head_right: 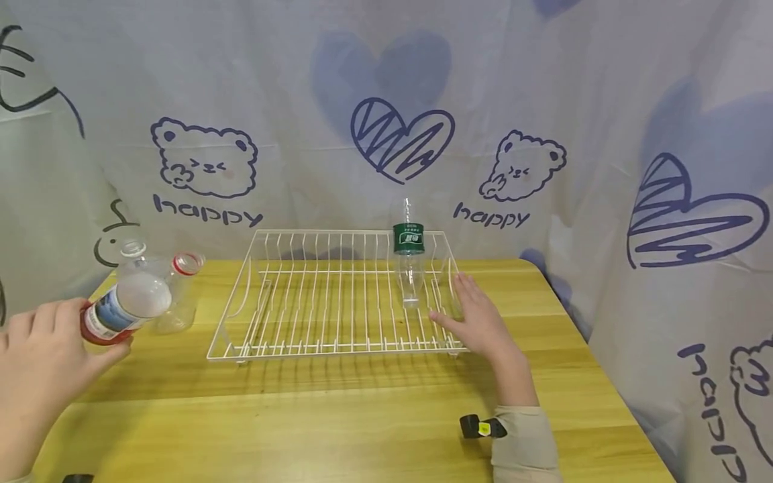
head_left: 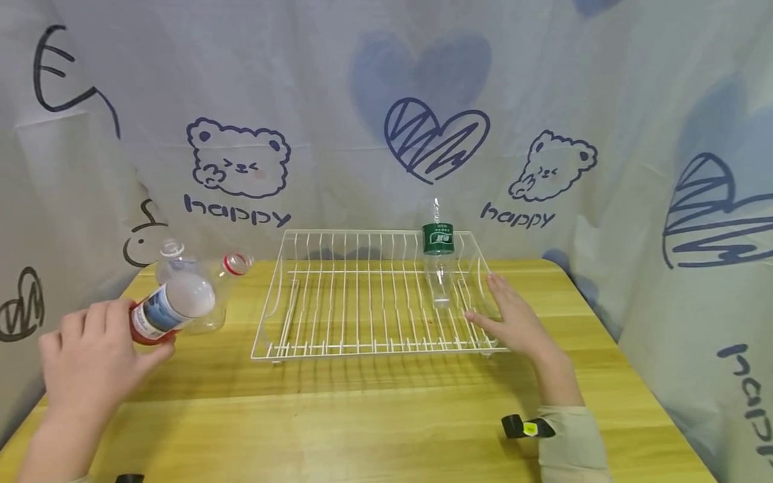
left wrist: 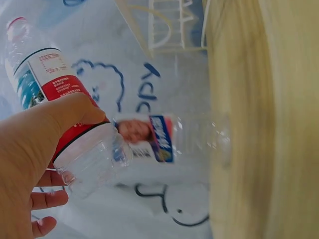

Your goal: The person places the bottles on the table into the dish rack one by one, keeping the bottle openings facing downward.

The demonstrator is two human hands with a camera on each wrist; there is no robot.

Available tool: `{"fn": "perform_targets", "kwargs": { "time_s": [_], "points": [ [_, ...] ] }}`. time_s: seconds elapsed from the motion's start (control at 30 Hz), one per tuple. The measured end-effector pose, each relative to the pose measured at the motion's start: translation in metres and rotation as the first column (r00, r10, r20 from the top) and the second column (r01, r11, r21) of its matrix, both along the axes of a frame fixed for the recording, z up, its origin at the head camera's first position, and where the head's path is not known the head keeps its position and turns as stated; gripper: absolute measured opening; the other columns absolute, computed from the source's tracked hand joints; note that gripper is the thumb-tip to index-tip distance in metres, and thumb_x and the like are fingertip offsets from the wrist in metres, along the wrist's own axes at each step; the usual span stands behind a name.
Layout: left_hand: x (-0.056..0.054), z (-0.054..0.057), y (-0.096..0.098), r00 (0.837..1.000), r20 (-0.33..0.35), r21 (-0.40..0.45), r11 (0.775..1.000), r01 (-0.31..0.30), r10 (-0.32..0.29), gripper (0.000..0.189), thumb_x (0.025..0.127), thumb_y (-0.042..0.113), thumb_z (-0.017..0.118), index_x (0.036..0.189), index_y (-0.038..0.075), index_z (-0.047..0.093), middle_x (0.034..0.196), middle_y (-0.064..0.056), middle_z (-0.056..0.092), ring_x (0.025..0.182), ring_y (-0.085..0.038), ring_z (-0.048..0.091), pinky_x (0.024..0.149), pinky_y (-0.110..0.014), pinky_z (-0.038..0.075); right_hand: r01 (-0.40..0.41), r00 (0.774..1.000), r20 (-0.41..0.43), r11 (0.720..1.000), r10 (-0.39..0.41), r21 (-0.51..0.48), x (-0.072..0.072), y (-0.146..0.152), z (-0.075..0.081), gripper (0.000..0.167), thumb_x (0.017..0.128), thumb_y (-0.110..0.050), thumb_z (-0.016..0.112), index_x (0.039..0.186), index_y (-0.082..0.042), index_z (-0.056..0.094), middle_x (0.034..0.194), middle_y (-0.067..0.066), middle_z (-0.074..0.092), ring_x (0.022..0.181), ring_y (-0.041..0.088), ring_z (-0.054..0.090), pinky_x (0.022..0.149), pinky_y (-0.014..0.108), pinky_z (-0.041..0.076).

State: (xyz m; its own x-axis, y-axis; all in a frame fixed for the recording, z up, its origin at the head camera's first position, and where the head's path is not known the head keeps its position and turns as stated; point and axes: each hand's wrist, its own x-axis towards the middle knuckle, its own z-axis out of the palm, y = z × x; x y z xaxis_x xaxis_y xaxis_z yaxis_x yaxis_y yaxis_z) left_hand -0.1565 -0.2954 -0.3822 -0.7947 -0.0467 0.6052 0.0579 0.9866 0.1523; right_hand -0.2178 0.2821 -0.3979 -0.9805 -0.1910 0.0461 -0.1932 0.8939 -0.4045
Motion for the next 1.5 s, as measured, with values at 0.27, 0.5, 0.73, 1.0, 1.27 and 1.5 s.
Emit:
{"fn": "perform_targets", "kwargs": {
  "time_s": [0.27,0.5,0.73,1.0,1.27,1.5],
  "points": [
    [-0.007,0.014,0.03,0.978,-0.158,-0.072,0.989,0.126,-0.136,0.087,0.074,0.074,0.032,0.114,-0.002,0.051,0.109,-0.027,0.054,0.097,-0.048,0.042,0.072,-0.062,0.03,0.006,1.0,-0.009,1.0,-0.006,-0.01,0.002,0.002,-0.002,0.094,0.093,-0.06,0.05,0.156,-0.006,0.007,0.164,0.014,0.004,0.151,0.039,0.004,0.121,0.056,0.009],
    [-0.019,0.024,0.062,0.951,-0.19,-0.11,0.968,0.225,-0.243,0.073,0.066,0.049,0.063,0.119,0.0,0.053,0.113,-0.025,0.056,0.101,-0.047,0.045,0.073,-0.058,0.033,0.006,1.0,-0.019,1.0,-0.006,-0.02,0.001,0.003,-0.002,0.095,0.092,-0.062,0.05,0.156,-0.005,0.009,0.164,0.013,0.004,0.152,0.038,0.005,0.121,0.055,0.01],
    [-0.031,0.032,0.098,0.936,-0.191,-0.136,0.953,0.272,-0.295,0.075,0.057,0.03,0.086,0.118,0.001,0.054,0.114,-0.023,0.058,0.101,-0.043,0.048,0.075,-0.054,0.037,-0.002,1.0,-0.018,1.0,0.002,-0.01,-0.003,0.0,-0.002,0.095,0.092,-0.061,0.051,0.156,-0.004,0.008,0.164,0.014,0.004,0.151,0.038,0.005,0.121,0.055,0.01],
    [-0.044,0.037,0.138,0.921,-0.175,-0.168,0.932,0.321,-0.349,0.079,0.057,0.032,0.092,0.12,0.003,0.054,0.116,-0.02,0.059,0.103,-0.039,0.051,0.078,-0.051,0.04,0.007,0.999,-0.031,1.0,-0.007,0.018,-0.001,0.001,0.0,0.099,0.09,-0.062,0.054,0.156,-0.003,0.007,0.164,0.017,0.005,0.151,0.04,0.007,0.121,0.055,0.01],
    [-0.055,0.036,0.168,0.906,-0.169,-0.181,0.916,0.357,-0.387,0.075,0.058,0.033,0.09,0.119,0.007,0.054,0.117,-0.016,0.06,0.105,-0.035,0.051,0.079,-0.047,0.04,0.009,0.994,-0.111,0.997,0.0,0.082,0.0,0.001,0.003,0.104,0.086,-0.063,0.059,0.156,-0.004,0.008,0.163,0.016,0.008,0.151,0.039,0.009,0.121,0.053,0.012],
    [-0.066,0.029,0.186,0.912,-0.118,-0.19,0.91,0.368,-0.394,0.072,0.06,0.032,0.089,0.119,0.008,0.054,0.117,-0.013,0.058,0.106,-0.033,0.05,0.08,-0.046,0.041,-0.009,0.986,-0.167,0.995,0.025,0.099,0.001,-0.002,0.009,0.107,0.083,-0.063,0.064,0.156,-0.006,0.009,0.164,0.015,0.008,0.151,0.037,0.009,0.121,0.054,0.012]
  ]
}}
